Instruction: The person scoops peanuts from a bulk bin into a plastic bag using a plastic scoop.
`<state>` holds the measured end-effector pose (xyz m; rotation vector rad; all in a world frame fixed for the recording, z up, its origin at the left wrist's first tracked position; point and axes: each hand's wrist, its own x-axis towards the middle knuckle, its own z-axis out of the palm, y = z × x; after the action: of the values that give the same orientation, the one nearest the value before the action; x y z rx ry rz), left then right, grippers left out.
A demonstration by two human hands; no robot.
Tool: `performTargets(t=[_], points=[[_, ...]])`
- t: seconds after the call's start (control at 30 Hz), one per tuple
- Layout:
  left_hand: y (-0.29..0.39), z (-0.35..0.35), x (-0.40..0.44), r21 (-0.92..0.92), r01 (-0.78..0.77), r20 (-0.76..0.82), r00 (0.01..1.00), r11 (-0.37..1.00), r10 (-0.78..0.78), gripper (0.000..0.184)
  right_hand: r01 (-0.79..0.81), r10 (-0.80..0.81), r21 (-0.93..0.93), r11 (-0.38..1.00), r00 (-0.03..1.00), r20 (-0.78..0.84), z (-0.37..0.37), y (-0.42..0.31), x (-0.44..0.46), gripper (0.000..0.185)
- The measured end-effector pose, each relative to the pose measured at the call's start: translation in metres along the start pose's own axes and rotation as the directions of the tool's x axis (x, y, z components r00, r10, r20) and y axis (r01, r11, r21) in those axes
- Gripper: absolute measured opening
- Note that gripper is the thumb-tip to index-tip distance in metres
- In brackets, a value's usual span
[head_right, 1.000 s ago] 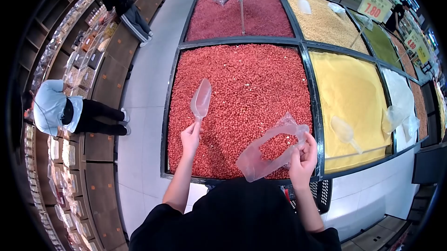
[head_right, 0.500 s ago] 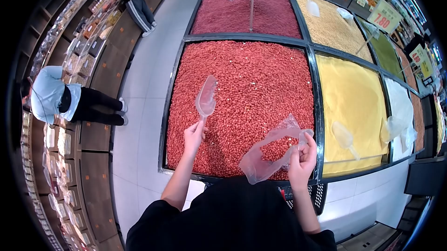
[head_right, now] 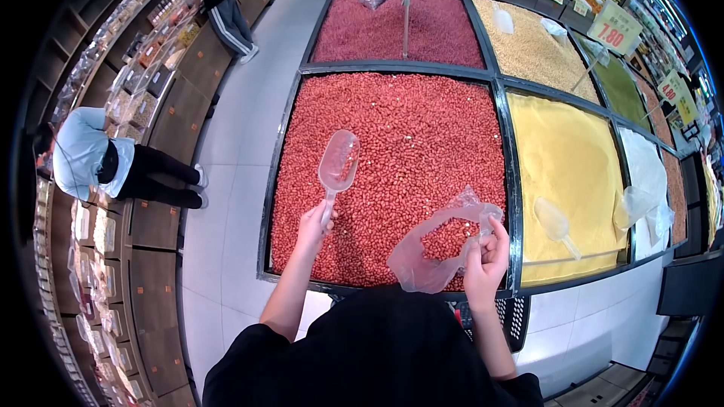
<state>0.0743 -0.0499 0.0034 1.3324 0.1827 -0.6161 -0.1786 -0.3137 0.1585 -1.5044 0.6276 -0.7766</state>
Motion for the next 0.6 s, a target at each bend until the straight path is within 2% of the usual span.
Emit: performTargets(t=[0.07, 0.13, 0.17, 0.23, 0.4, 0.53, 0.6], points=[[0.001, -0.003, -0.004, -0.045, 0.030, 0.015, 0.999, 0.999, -0.029, 0.034, 0.011, -0.011, -0.003, 1.000, 1.000, -0.003, -0.002, 0.003, -0.002, 0.056], [0.011, -0.004, -0.016, -0.191, 0.071, 0.111, 0.993, 0.979, -0.050, 0.035, 0.021, -0.021, -0.008, 1.000, 1.000, -0.009, -0.002, 0.001, -0.004, 0.056], [0.017, -0.005, -0.023, -0.188, 0.072, 0.114, 0.992, 0.979, -0.051, 0.035, 0.002, -0.002, 0.006, 1.000, 1.000, -0.010, -0.002, -0.001, -0.006, 0.055], [0.035, -0.005, -0.041, -0.164, 0.106, 0.110, 0.990, 0.981, -0.088, 0.035, -0.020, 0.020, 0.021, 1.000, 1.000, -0.016, -0.002, -0.005, -0.008, 0.055], [0.076, -0.010, -0.086, -0.081, 0.086, 0.155, 0.985, 0.993, -0.072, 0.035, -0.010, 0.010, -0.003, 1.000, 1.000, 0.001, 0.000, -0.007, -0.010, 0.053], [0.111, -0.010, -0.123, 0.081, 0.043, 0.217, 0.974, 0.996, -0.060, 0.038, 0.012, -0.012, 0.016, 1.000, 1.000, 0.005, 0.001, -0.004, -0.008, 0.051], [0.123, -0.019, -0.134, 0.144, 0.027, 0.370, 0.926, 0.989, -0.079, 0.045, 0.007, -0.007, 0.016, 1.000, 1.000, 0.008, 0.000, -0.004, -0.007, 0.051]])
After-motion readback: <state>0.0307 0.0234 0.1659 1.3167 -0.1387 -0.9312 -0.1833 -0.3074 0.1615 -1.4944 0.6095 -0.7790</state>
